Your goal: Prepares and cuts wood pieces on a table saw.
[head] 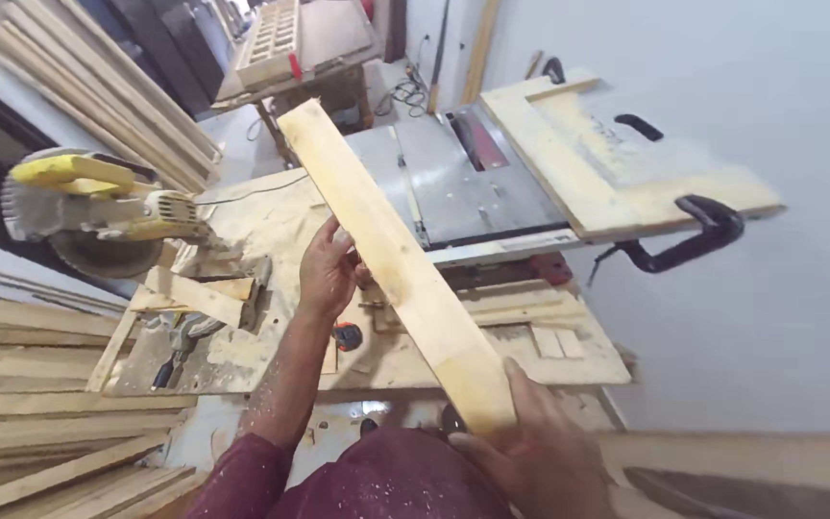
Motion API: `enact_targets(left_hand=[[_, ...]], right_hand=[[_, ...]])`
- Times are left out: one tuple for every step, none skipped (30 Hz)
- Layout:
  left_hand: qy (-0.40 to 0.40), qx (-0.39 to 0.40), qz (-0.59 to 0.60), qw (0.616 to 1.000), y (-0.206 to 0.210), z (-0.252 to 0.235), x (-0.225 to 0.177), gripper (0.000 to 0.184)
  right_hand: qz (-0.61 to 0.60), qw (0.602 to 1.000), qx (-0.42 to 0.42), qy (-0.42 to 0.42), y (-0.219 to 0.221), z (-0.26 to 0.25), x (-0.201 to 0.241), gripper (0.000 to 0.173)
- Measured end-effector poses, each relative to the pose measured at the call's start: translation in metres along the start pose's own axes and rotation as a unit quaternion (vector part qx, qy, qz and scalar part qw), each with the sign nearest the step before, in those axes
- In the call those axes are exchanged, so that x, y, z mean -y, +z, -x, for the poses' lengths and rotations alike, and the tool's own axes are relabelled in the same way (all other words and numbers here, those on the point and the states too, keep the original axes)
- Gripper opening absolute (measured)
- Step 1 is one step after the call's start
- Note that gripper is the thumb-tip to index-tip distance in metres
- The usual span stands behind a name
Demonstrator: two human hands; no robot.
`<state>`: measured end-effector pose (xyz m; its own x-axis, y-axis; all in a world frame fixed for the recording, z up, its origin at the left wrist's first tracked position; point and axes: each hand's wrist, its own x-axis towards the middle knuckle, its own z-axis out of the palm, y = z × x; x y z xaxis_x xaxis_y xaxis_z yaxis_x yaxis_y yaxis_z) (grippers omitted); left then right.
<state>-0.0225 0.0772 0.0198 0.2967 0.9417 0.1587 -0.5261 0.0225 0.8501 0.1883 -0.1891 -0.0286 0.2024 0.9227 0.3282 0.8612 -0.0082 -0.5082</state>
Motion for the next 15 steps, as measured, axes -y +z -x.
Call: enact_targets(left_hand=[[-0.009, -0.015, -0.018, 1.000, 0.010, -0.003, 0.011, 0.039], [-0.016, -0.017, -0.022, 0.999, 0.020, -0.007, 0.021, 0.038], [-0.021, -0.010, -0.018, 1.000, 0.029, -0.011, 0.031, 0.038], [-0.024, -0.002, -0.012, 1.000, 0.037, -0.012, 0.041, 0.037], [-0.029, 0.010, -0.002, 1.000, 0.045, -0.012, 0.050, 0.037], [-0.037, 0.020, 0.010, 0.999, 0.055, -0.011, 0.059, 0.037], [-0.046, 0.026, 0.018, 0.998, 0.066, -0.008, 0.067, 0.035], [-0.058, 0.032, 0.022, 0.998, 0.079, -0.005, 0.076, 0.034], [-0.071, 0.037, 0.018, 0.997, 0.093, -0.001, 0.086, 0.035], [-0.084, 0.045, 0.011, 0.995, 0.106, 0.003, 0.096, 0.034], [-0.101, 0.057, 0.002, 0.993, 0.116, 0.006, 0.106, 0.034], [-0.119, 0.068, -0.015, 0.990, 0.126, 0.008, 0.115, 0.033], [-0.137, 0.079, -0.054, 0.986, 0.135, 0.009, 0.123, 0.034], [-0.146, 0.091, -0.127, 0.977, 0.142, 0.007, 0.127, 0.036], [-0.146, 0.111, -0.238, 0.954, 0.148, 0.004, 0.128, 0.038]], right_hand=[[-0.054, 0.998, 0.009, 0.023, -0.011, 0.008, -0.004, 0.103], [-0.122, 0.991, 0.018, 0.054, -0.021, 0.015, -0.008, 0.088], [-0.186, 0.979, 0.020, 0.082, -0.030, 0.020, -0.011, 0.074], [-0.227, 0.968, 0.027, 0.102, -0.041, 0.024, -0.013, 0.066], [-0.241, 0.962, 0.039, 0.118, -0.052, 0.027, -0.016, 0.062], [-0.238, 0.960, 0.058, 0.136, -0.064, 0.030, -0.019, 0.061], [-0.230, 0.957, 0.083, 0.154, -0.076, 0.031, -0.024, 0.063], [-0.221, 0.954, 0.110, 0.172, -0.089, 0.034, -0.032, 0.066], [-0.214, 0.948, 0.138, 0.190, -0.102, 0.037, -0.040, 0.068], [-0.215, 0.939, 0.164, 0.211, -0.115, 0.042, -0.051, 0.069], [-0.227, 0.929, 0.177, 0.232, -0.126, 0.048, -0.063, 0.068], [-0.247, 0.919, 0.181, 0.249, -0.136, 0.055, -0.074, 0.068], [-0.271, 0.910, 0.175, 0.261, -0.144, 0.062, -0.084, 0.068], [-0.298, 0.901, 0.166, 0.269, -0.150, 0.067, -0.094, 0.068], [-0.325, 0.892, 0.150, 0.276, -0.153, 0.072, -0.101, 0.066]])
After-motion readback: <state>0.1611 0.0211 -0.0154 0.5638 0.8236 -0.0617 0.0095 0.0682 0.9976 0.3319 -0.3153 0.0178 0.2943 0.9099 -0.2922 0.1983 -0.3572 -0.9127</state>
